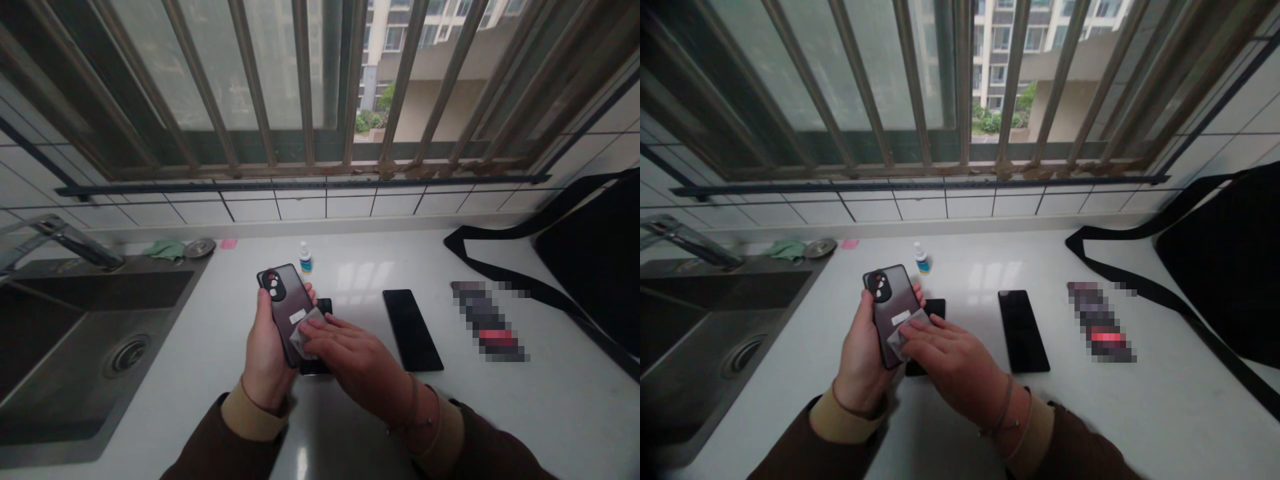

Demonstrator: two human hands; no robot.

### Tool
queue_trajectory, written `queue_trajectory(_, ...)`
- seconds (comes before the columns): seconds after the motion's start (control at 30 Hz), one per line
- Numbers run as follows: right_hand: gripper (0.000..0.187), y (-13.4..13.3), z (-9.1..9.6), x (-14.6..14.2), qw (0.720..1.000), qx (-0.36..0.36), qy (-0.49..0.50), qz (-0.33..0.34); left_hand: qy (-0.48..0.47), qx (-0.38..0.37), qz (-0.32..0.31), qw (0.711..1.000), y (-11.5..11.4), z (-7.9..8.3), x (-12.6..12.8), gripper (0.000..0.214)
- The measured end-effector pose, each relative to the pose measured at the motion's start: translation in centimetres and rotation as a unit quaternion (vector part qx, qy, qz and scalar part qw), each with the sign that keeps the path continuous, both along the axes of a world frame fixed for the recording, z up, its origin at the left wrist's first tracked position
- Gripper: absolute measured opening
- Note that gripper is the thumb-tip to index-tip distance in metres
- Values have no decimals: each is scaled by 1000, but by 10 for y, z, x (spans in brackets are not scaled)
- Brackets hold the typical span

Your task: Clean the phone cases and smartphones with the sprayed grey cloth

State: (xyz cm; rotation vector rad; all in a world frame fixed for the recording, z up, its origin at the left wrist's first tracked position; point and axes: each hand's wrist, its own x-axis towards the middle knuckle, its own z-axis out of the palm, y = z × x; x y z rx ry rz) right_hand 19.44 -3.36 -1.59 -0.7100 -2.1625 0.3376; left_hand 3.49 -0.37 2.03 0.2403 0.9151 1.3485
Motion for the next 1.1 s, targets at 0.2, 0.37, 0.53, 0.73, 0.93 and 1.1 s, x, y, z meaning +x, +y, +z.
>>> queue_trajectory(0.2,25,0,-2,-3,975,-151,118,-116,17,72,-1,997,-12,-2,7,66)
queue_trajectory(0.37,16,0,-3,-10,913,-326,219,-106,113,159,109,975,-18,3,4,74)
queue_trajectory(0.53,28,2,-18,-20,784,-517,340,-49,213,223,164,937,-26,2,6,75)
queue_trajectory(0.73,40,-5,-13,-30,607,-656,446,55,326,343,204,857,-32,-17,14,86)
queue_trajectory(0.93,43,-3,-9,-21,585,-701,400,81,472,332,169,799,-17,-25,-5,78)
queue_trajectory(1.1,48,2,-5,-13,592,-695,404,55,615,339,97,705,-3,-30,-19,71)
